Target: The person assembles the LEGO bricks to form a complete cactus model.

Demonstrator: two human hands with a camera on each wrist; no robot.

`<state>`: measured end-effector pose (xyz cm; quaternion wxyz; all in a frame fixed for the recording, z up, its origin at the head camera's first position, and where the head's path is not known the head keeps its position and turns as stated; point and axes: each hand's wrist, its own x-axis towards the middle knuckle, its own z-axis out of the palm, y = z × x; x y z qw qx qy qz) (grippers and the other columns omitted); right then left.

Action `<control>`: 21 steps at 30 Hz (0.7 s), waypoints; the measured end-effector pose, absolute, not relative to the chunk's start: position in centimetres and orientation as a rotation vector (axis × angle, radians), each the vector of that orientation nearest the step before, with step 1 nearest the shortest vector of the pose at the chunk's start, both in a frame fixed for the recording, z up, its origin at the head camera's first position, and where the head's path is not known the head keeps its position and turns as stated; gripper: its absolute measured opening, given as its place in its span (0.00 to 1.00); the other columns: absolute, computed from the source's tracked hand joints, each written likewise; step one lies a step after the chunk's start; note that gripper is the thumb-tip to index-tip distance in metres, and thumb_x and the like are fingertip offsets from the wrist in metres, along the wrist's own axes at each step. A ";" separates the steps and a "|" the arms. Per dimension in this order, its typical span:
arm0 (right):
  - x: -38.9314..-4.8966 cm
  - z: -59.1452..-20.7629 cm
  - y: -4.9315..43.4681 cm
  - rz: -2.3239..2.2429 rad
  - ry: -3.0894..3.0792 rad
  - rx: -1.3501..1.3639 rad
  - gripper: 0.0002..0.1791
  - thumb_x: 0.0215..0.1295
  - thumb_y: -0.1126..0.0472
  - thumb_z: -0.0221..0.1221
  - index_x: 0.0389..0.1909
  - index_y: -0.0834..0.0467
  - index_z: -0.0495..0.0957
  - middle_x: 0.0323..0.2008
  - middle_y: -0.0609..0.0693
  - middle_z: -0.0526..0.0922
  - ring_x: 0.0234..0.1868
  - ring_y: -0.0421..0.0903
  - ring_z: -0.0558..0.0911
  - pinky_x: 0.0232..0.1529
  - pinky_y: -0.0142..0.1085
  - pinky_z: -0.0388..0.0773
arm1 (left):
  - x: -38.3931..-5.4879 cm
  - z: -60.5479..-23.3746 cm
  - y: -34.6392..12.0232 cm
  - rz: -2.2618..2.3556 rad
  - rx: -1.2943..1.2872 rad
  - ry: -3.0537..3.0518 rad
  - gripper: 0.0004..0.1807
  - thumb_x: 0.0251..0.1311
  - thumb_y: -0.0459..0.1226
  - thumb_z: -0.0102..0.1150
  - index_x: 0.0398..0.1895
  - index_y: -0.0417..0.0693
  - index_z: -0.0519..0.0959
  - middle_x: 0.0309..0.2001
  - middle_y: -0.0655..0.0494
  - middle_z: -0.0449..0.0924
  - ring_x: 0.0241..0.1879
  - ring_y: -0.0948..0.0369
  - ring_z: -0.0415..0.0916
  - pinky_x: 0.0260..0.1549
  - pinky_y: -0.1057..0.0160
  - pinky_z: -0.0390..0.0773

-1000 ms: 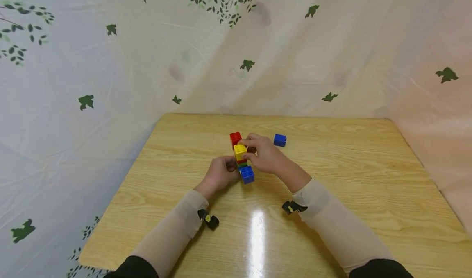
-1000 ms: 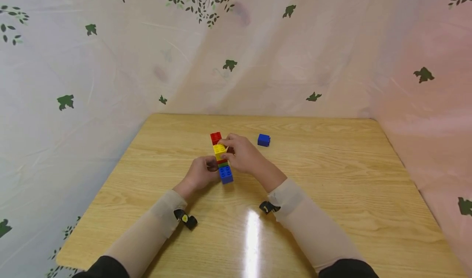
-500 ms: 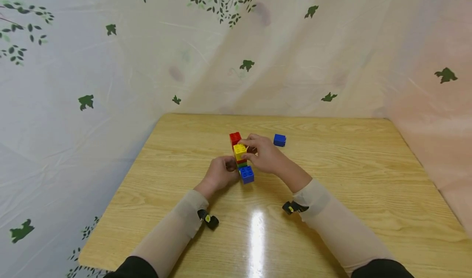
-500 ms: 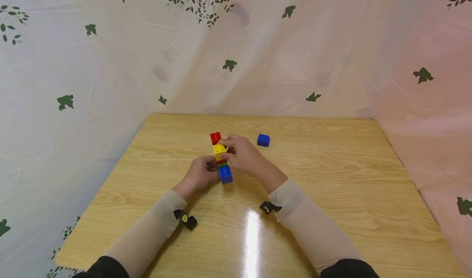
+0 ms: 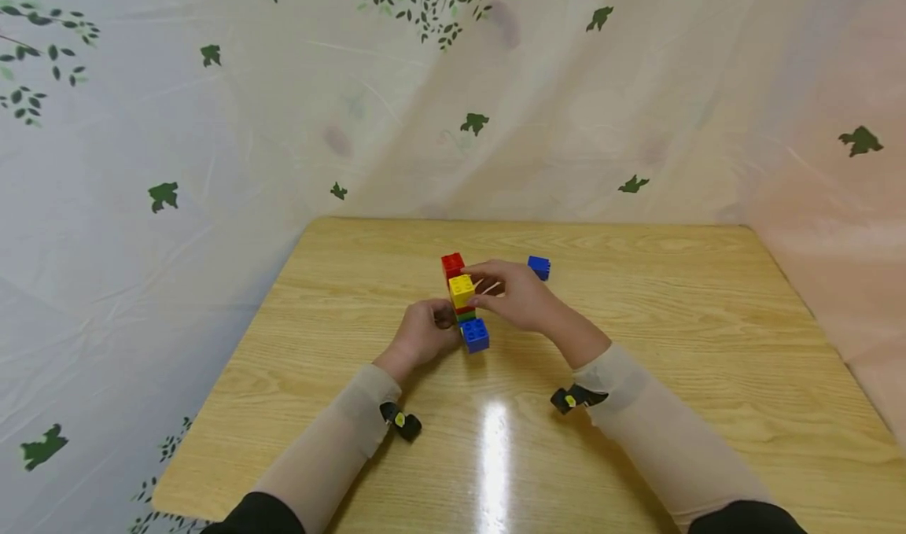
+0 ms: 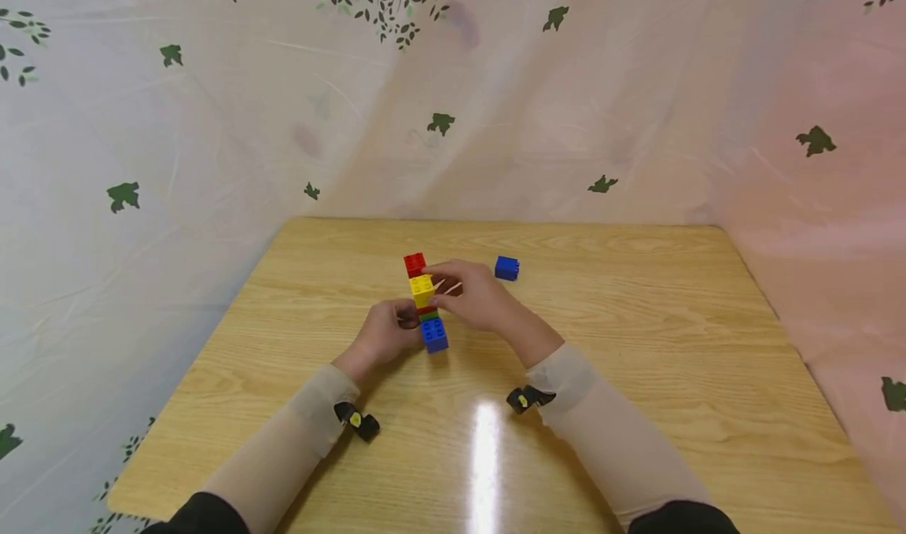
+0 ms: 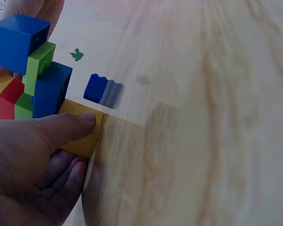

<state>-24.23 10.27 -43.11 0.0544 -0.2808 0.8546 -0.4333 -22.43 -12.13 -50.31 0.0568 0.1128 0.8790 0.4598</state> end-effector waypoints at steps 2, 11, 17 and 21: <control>-24.4 -43.3 10.7 -1.353 2.579 -0.838 0.25 0.71 0.60 0.68 0.68 0.54 0.79 0.57 0.52 0.84 0.53 0.48 0.84 0.56 0.45 0.83 | -22.4 -50.3 -12.1 1.398 0.338 2.665 0.11 0.58 0.33 0.77 0.44 0.47 0.87 0.37 0.59 0.87 0.38 0.60 0.79 0.46 0.57 0.83; -26.3 -44.2 14.1 -1.329 2.683 -0.686 0.23 0.71 0.55 0.68 0.64 0.55 0.81 0.59 0.56 0.83 0.57 0.53 0.83 0.61 0.52 0.78 | -22.4 -50.4 -12.1 1.385 0.324 2.656 0.13 0.60 0.33 0.75 0.48 0.48 0.87 0.41 0.58 0.87 0.42 0.60 0.80 0.50 0.56 0.83; -27.8 -45.1 16.3 -1.297 2.736 -0.571 0.25 0.71 0.57 0.68 0.66 0.58 0.79 0.60 0.57 0.80 0.62 0.57 0.79 0.63 0.54 0.76 | -22.4 -50.6 -12.2 1.398 0.352 2.662 0.12 0.59 0.33 0.76 0.46 0.48 0.87 0.39 0.59 0.87 0.40 0.60 0.79 0.47 0.57 0.83; -28.8 -45.9 17.5 -1.254 2.770 -0.535 0.26 0.71 0.59 0.69 0.67 0.61 0.78 0.61 0.57 0.79 0.64 0.59 0.78 0.65 0.56 0.74 | -22.4 -50.7 -12.2 1.401 0.352 2.661 0.12 0.59 0.33 0.76 0.46 0.48 0.87 0.39 0.59 0.87 0.40 0.60 0.79 0.47 0.57 0.83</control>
